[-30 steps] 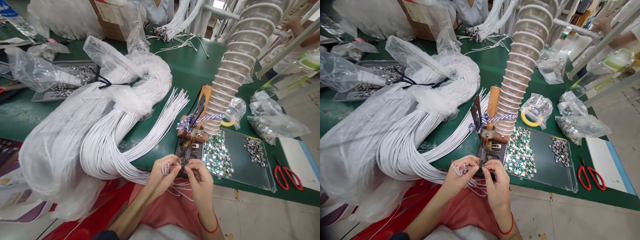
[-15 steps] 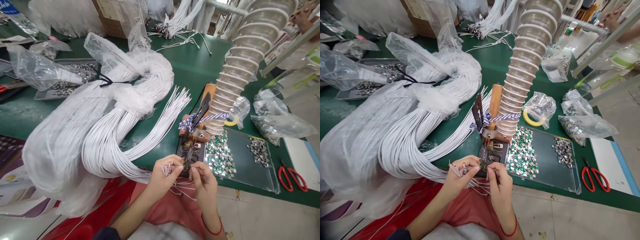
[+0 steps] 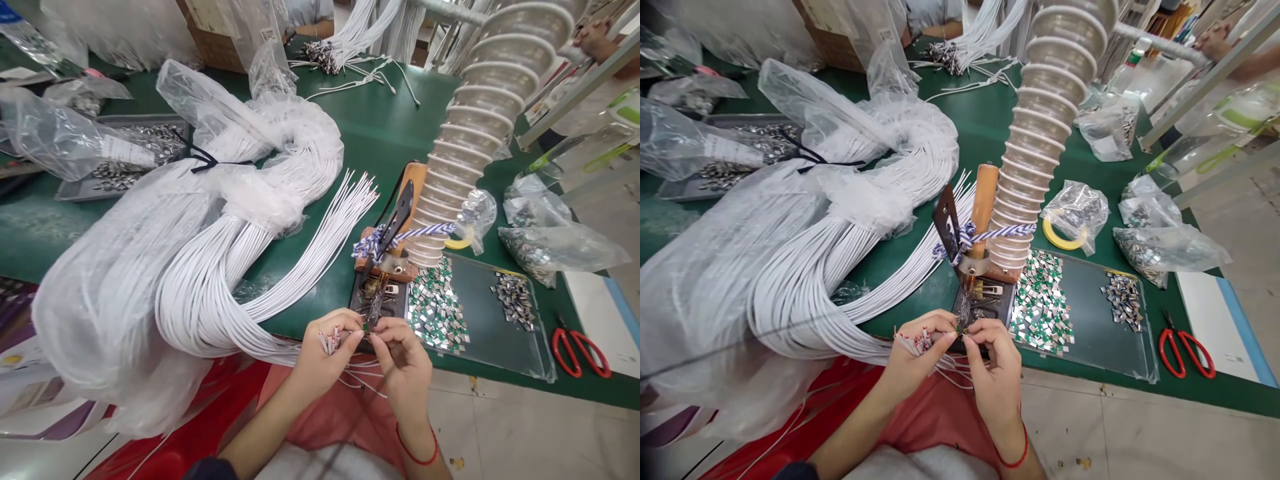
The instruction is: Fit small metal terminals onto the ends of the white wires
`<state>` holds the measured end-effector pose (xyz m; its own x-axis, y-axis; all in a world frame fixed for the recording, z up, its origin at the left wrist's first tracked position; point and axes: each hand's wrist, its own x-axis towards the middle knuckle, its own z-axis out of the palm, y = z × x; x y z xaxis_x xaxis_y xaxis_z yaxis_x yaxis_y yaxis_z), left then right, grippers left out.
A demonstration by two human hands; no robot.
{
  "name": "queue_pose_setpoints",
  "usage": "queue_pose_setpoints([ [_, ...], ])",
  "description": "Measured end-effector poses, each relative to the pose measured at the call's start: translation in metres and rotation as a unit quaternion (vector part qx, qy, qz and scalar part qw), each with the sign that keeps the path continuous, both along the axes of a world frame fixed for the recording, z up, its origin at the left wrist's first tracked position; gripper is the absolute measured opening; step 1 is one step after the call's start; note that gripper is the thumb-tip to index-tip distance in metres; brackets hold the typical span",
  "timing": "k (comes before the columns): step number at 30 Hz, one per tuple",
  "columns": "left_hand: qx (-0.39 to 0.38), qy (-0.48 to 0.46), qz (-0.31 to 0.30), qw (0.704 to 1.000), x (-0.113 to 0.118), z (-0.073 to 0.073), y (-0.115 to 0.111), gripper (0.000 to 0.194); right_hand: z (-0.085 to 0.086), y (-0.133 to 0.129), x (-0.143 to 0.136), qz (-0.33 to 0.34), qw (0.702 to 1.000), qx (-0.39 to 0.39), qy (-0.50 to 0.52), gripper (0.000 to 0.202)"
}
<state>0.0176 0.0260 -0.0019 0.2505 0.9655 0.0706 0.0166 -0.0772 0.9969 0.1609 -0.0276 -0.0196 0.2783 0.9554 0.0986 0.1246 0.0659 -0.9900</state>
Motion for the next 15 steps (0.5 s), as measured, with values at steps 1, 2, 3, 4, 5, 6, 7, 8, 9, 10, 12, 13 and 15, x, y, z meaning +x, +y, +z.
queue_pose_setpoints([
  [1, 0.004, -0.003, 0.000, 1.000, -0.0002, 0.0001, -0.0004, 0.017, 0.0003, -0.0004, -0.0005, -0.001, 1.000, 0.002, 0.002, 0.011],
  [2, 0.008, -0.006, 0.000, 1.000, -0.0005, 0.0003, -0.0009, 0.017, 0.0008, -0.0007, -0.0009, -0.003, 1.000, 0.006, 0.003, 0.012],
  [3, 0.010, -0.010, 0.001, 1.000, -0.0007, 0.0003, -0.0012, 0.017, 0.0014, -0.0008, -0.0014, -0.004, 1.000, 0.009, 0.003, 0.011],
  [4, 0.011, -0.014, 0.002, 1.000, -0.0010, 0.0003, -0.0015, 0.017, 0.0020, -0.0007, -0.0019, -0.005, 1.000, 0.011, 0.003, 0.011],
  [5, 0.011, -0.018, 0.002, 1.000, -0.0012, 0.0003, -0.0016, 0.016, 0.0026, -0.0005, -0.0022, -0.005, 1.000, 0.012, 0.004, 0.011],
  [6, 0.009, -0.020, 0.002, 1.000, -0.0014, 0.0003, -0.0016, 0.016, 0.0031, -0.0003, -0.0025, -0.007, 1.000, 0.011, 0.004, 0.012],
  [7, 0.007, -0.022, 0.002, 1.000, -0.0016, 0.0002, -0.0015, 0.016, 0.0035, 0.0001, -0.0026, -0.008, 1.000, 0.008, 0.003, 0.013],
  [8, 0.005, -0.021, 0.003, 1.000, -0.0018, 0.0002, -0.0014, 0.016, 0.0037, 0.0004, -0.0024, -0.007, 1.000, 0.004, 0.001, 0.014],
  [9, 0.005, -0.018, 0.004, 1.000, -0.0021, 0.0001, -0.0013, 0.017, 0.0039, 0.0006, -0.0020, -0.005, 1.000, 0.001, -0.002, 0.015],
  [10, 0.004, -0.015, 0.005, 1.000, -0.0025, -0.0002, -0.0014, 0.017, 0.0039, 0.0007, -0.0014, -0.002, 1.000, 0.000, -0.006, 0.015],
  [12, -0.001, -0.009, 0.006, 1.000, -0.0036, -0.0011, -0.0023, 0.018, 0.0037, 0.0000, 0.0003, 0.012, 1.000, -0.001, -0.015, 0.015],
  [13, -0.006, -0.004, 0.005, 1.000, -0.0044, -0.0017, -0.0033, 0.018, 0.0035, -0.0008, 0.0011, 0.020, 1.000, -0.001, -0.018, 0.014],
  [15, -0.012, 0.004, 0.003, 1.000, -0.0063, -0.0032, -0.0062, 0.017, 0.0030, -0.0033, 0.0025, 0.032, 0.999, -0.008, -0.023, 0.013],
])
